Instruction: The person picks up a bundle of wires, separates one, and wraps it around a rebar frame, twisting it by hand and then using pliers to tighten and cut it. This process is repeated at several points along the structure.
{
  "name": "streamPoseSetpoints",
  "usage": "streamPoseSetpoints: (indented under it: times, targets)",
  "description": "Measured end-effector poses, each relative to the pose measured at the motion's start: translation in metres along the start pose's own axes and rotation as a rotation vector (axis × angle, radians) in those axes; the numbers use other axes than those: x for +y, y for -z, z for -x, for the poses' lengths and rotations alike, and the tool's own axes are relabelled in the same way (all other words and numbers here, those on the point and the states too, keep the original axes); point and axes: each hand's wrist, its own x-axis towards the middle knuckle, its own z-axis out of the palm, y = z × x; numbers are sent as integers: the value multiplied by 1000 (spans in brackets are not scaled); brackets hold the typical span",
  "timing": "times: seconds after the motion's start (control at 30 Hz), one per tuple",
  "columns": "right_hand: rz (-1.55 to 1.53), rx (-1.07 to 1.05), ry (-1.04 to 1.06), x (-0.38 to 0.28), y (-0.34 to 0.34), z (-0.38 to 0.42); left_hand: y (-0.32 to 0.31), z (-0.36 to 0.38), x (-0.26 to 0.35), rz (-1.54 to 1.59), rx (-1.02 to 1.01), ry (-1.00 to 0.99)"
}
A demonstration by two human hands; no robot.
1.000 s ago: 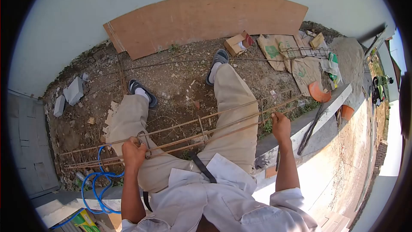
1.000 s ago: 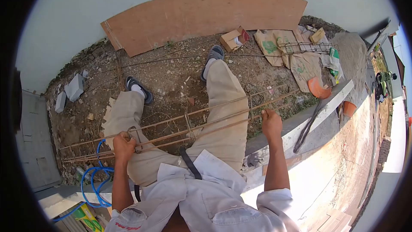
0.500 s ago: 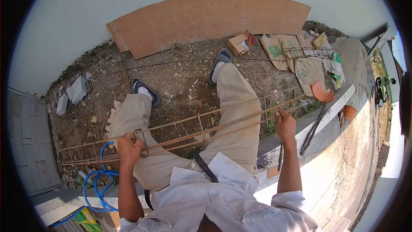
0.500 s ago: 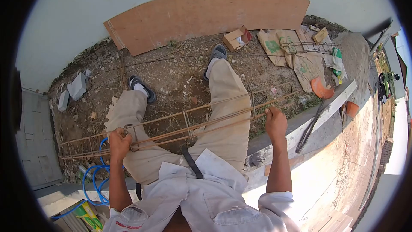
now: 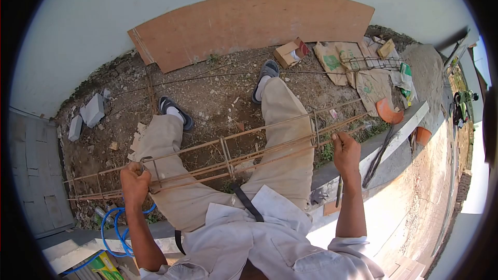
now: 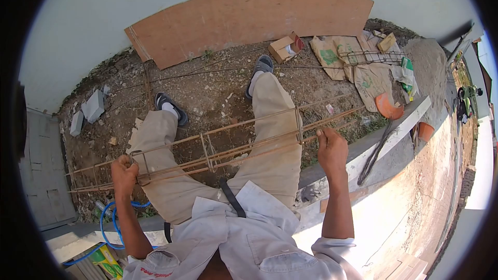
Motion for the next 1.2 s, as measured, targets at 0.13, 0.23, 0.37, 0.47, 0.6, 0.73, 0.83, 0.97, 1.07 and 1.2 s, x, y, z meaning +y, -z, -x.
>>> streamPoseSetpoints:
  times: [0.13, 0.23, 0.37, 0.47, 0.6, 0.73, 0.83, 0.97, 1.07, 1.2]
  targets:
    - [-83, 4, 114, -33, 3, 7, 37, -7, -2, -44, 44, -7]
    - [-99, -63, 156, -53, -7, 14, 57, -11, -10, -85, 71, 11]
    - [-108, -126, 243, -66, -30, 29, 80, -23, -57, -191, 89, 23]
    - [-86, -209, 255, -74, -42, 44, 90, -24, -80, -314, 91, 11]
    - [-119, -278, 285, -82, -54, 62, 105, -25, -114, -263, 68, 126]
    - [-145, -255, 320, -94, -59, 66, 116, -25, -134, -304, 75, 139]
    - [-126, -266, 341, -97, -64, 62, 118, -19, -127, -306, 87, 162]
    - [-78, -337, 327, -89, -76, 60, 111, -15, -119, -327, 88, 172]
    - [-45, -350, 307, -79, -82, 63, 101, -19, -143, -339, 116, 166]
    - [-38, -337, 259, -65, -86, 66, 84, -25, -140, -349, 90, 161]
